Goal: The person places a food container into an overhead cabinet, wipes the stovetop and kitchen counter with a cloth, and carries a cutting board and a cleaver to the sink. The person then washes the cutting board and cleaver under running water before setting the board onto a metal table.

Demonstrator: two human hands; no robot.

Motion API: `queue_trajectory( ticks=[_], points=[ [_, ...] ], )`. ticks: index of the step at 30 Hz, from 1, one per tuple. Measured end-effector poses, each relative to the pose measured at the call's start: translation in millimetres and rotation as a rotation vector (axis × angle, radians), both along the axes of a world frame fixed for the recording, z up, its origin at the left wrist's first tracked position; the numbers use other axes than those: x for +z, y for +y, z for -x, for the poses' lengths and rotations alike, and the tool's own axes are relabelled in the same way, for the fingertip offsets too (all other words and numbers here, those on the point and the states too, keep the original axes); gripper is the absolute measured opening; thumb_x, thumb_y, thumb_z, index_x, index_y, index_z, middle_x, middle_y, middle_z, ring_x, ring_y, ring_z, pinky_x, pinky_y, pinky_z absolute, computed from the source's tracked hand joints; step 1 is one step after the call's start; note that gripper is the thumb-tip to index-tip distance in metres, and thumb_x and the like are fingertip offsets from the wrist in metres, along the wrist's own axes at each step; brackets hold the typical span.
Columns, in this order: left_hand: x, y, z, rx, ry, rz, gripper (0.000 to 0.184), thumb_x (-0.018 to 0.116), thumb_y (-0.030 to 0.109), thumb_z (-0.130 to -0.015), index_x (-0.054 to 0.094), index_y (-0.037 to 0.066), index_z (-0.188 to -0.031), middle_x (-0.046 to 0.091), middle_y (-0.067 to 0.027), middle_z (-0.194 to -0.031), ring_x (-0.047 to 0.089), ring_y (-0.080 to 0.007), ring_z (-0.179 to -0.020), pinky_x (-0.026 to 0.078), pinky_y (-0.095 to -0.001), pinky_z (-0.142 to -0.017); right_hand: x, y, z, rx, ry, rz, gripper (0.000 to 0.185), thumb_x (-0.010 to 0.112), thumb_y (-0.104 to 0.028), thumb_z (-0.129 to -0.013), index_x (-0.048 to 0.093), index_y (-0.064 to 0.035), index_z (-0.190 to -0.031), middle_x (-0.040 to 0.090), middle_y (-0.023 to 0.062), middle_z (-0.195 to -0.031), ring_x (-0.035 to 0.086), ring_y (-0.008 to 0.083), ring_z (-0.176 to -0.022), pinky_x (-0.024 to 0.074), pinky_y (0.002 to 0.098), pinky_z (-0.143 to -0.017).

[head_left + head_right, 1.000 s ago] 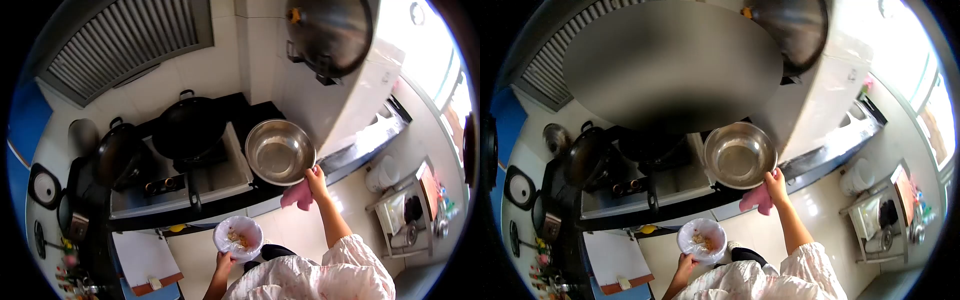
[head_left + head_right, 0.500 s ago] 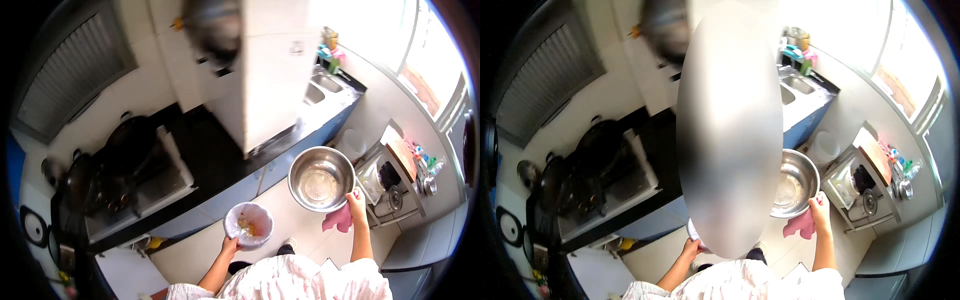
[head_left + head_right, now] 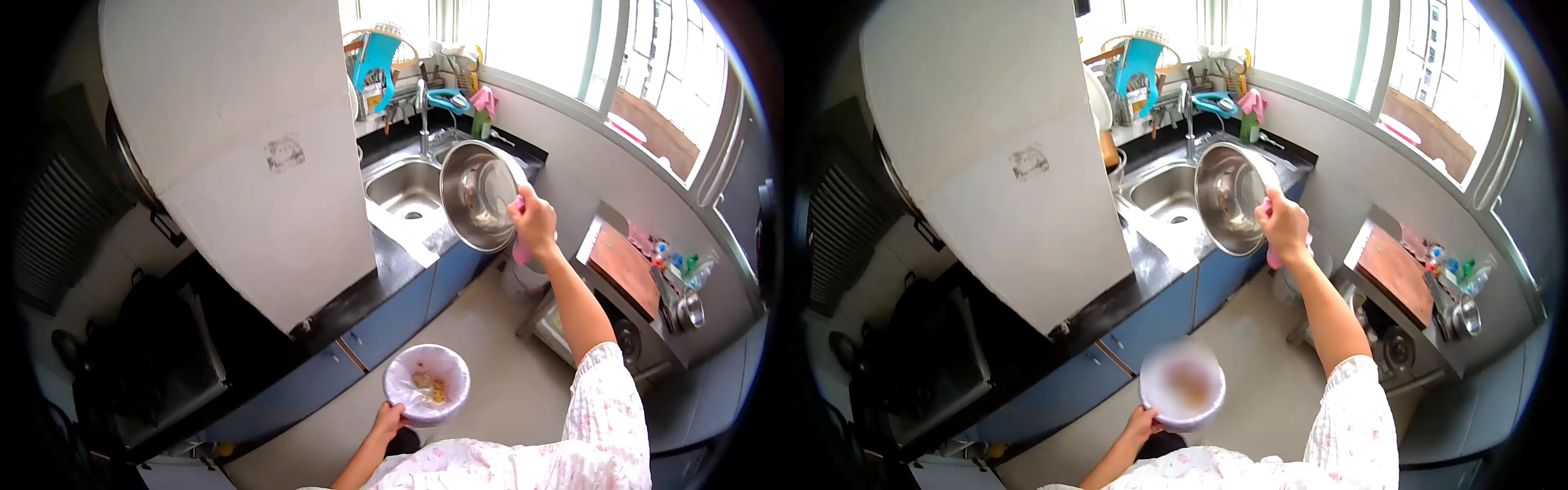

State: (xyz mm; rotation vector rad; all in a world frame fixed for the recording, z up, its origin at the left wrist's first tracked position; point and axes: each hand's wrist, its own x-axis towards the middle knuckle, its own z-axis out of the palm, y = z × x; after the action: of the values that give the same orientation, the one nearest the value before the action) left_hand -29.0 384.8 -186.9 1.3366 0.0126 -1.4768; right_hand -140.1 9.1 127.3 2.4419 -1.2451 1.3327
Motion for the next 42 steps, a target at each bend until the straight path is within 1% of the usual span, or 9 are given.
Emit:
queue_trajectory(
  ticks=[6, 15, 18, 21, 23, 25, 27, 30, 42],
  points=[
    [-36, -86, -17, -0.063, 0.022, 0.025, 0.036, 0.052, 0.008, -0.078, 0.046, 0.002, -0.113, 0.057, -0.0103, -0.101, 0.060, -0.0232, -0.086, 0.055, -0.0376, -0.068, 22, -78, -74, 0.058, 0.383, 0.621, 0.009, 0.052, -0.013, -0.077, 0.043, -0.0131, -0.078, 0.051, 0.0023, -0.056, 0.055, 0.0182, -0.045, 0.0425, 0.0310, -0.039],
    [-59, -135, -43, 0.022, 0.071, -0.087, 0.044, 0.049, 0.005, -0.078, 0.042, 0.005, -0.121, 0.053, -0.0126, -0.110, 0.058, -0.0261, -0.095, 0.053, -0.0432, -0.076, 32, -164, -144, 0.298, 0.409, 0.719, 0.012, 0.054, -0.013, -0.074, 0.043, -0.0147, -0.074, 0.048, 0.0009, -0.058, 0.055, 0.0165, -0.045, 0.0414, 0.0297, -0.037],
    [-80, -136, -41, 0.128, 0.122, -0.108, 0.045, 0.050, 0.005, -0.078, 0.041, 0.007, -0.122, 0.053, -0.0123, -0.110, 0.057, -0.0268, -0.096, 0.052, -0.0434, -0.077, 17, -192, -171, 0.349, 0.173, 0.302, 0.010, 0.056, -0.014, -0.074, 0.048, -0.0143, -0.079, 0.056, 0.0081, -0.057, 0.057, 0.0280, -0.048, 0.0428, 0.0395, -0.043],
    [-88, -140, -31, 0.207, 0.115, -0.154, 0.047, 0.049, 0.005, -0.080, 0.038, 0.008, -0.125, 0.052, -0.0129, -0.114, 0.057, -0.0283, -0.099, 0.053, -0.0441, -0.077, -5, -223, -190, 0.337, -0.019, -0.217, 0.014, 0.058, -0.018, -0.071, 0.050, -0.0085, -0.079, 0.059, 0.0150, -0.067, 0.057, 0.0365, -0.065, 0.0440, 0.0429, -0.057],
    [-74, -150, -18, 0.333, 0.121, -0.187, 0.047, 0.048, 0.004, -0.081, 0.038, 0.008, -0.127, 0.052, -0.0138, -0.116, 0.057, -0.0283, -0.100, 0.053, -0.0434, -0.077, -41, -264, -203, 0.436, -0.119, -0.502, 0.019, 0.058, -0.020, -0.068, 0.048, -0.0049, -0.075, 0.057, 0.0179, -0.068, 0.056, 0.0363, -0.068, 0.0425, 0.0413, -0.061],
    [-33, -166, 1, 0.480, 0.109, -0.239, 0.045, 0.048, 0.004, -0.081, 0.038, 0.008, -0.126, 0.052, -0.0139, -0.115, 0.056, -0.0286, -0.099, 0.053, -0.0441, -0.077, -76, -290, -214, 0.604, -0.195, -0.703, 0.020, 0.059, -0.017, -0.066, 0.048, -0.0017, -0.074, 0.052, 0.0119, -0.063, 0.050, 0.0216, -0.059, 0.0407, 0.0349, -0.058],
    [-24, -170, 7, 0.610, 0.086, -0.302, 0.043, 0.047, 0.004, -0.082, 0.039, 0.008, -0.125, 0.052, -0.0140, -0.114, 0.056, -0.0290, -0.099, 0.053, -0.0447, -0.077, -102, -297, -222, 0.638, -0.183, -0.977, 0.019, 0.059, -0.014, -0.065, 0.050, -0.0006, -0.075, 0.050, 0.0085, -0.062, 0.048, 0.0163, -0.060, 0.0404, 0.0324, -0.057],
    [-84, -151, 22, 0.788, 0.301, -0.184, 0.036, 0.048, 0.005, -0.082, 0.042, 0.004, -0.118, 0.053, -0.0157, -0.108, 0.057, -0.0312, -0.094, 0.054, -0.0472, -0.073, -139, -288, -243, 0.736, -0.192, -1.131, 0.016, 0.058, -0.012, -0.066, 0.051, -0.0009, -0.075, 0.050, 0.0065, -0.065, 0.047, 0.0137, -0.062, 0.0403, 0.0305, -0.057],
    [-22, -138, 83, 1.158, 0.108, -0.156, 0.027, 0.049, 0.007, -0.078, 0.051, 0.002, -0.105, 0.058, -0.0140, -0.098, 0.058, -0.0277, -0.088, 0.053, -0.0444, -0.072, -240, -266, -294, 0.846, -0.225, -1.408, 0.017, 0.053, -0.006, -0.073, 0.053, -0.0005, -0.089, 0.052, 0.0021, -0.073, 0.047, 0.0102, -0.063, 0.0379, 0.0249, -0.055]
  ],
)
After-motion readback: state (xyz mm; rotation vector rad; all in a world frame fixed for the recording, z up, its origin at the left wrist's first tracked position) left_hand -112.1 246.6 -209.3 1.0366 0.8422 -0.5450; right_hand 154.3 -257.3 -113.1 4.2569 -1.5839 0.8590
